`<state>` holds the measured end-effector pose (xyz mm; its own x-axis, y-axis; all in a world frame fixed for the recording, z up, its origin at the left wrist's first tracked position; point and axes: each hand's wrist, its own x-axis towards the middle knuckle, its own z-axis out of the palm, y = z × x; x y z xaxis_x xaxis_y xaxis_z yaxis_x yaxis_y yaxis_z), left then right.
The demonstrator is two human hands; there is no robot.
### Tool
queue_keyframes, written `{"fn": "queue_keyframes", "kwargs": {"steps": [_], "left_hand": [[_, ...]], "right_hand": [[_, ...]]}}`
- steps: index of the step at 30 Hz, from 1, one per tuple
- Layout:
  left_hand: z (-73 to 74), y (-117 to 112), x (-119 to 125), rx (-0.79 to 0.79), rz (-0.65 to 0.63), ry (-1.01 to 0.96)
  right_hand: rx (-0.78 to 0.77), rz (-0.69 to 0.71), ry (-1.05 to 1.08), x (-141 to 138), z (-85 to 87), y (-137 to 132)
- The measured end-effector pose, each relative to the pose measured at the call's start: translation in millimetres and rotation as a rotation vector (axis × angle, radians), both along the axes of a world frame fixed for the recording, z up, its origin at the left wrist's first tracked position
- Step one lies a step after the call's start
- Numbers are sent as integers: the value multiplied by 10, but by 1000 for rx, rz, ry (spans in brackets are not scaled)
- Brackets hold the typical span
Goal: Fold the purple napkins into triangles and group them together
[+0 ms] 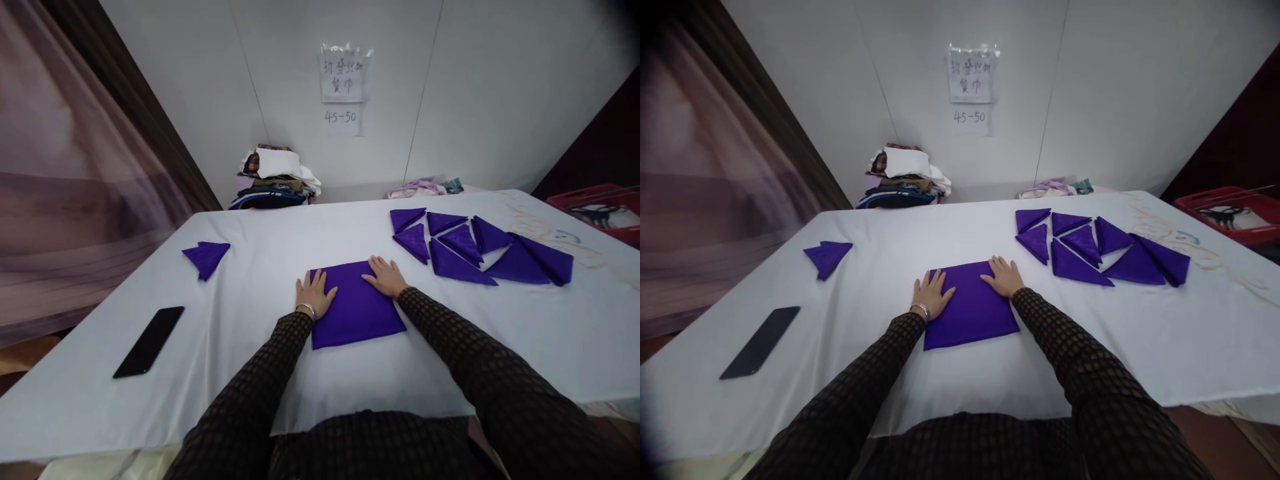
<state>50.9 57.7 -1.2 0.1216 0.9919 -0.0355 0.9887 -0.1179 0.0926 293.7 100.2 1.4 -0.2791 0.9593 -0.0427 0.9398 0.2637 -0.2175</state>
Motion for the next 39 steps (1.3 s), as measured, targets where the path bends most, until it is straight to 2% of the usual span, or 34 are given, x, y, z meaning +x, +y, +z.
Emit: {"fn": "queue_keyframes", "kwargs": {"steps": [3,6,8,11,14,17,19,21,24,27,29,32,39], "left_hand": [[-17,7,-6,11,-3,-5],[-32,3,-8,22,-3,0],[-34,-1,-4,25,-2,10],[-1,5,11,8,1,19],[80,24,24,-29,5,-4],[175,-35,16,-42,60,-84],[220,-181,9,-7,73,-105],[232,-409,12,34,18,-80],[176,-762,19,78,-54,-19],[81,-947,-2,36,23,14],[31,-965,-26,-8,79,13],[0,-928,-56,-22,94,4],[86,-936,7,4,133,-2]], "right_hand": [[48,-32,1,-29,91,-216],[164,187,49,-226,124,-600],[151,332,72,-347,89,-851],[104,381,71,-422,11,-1065],[94,366,63,-399,-26,-1093],[88,359,56,-374,-31,-1065],[83,357,55,-374,-34,-1058],[83,359,57,-380,-40,-1062],[94,362,64,-386,-57,-1069],[107,360,70,-386,-69,-1070],[115,359,71,-384,-67,-1071],[116,361,73,-383,-56,-1075],[102,357,83,-395,-53,-1076]]}}
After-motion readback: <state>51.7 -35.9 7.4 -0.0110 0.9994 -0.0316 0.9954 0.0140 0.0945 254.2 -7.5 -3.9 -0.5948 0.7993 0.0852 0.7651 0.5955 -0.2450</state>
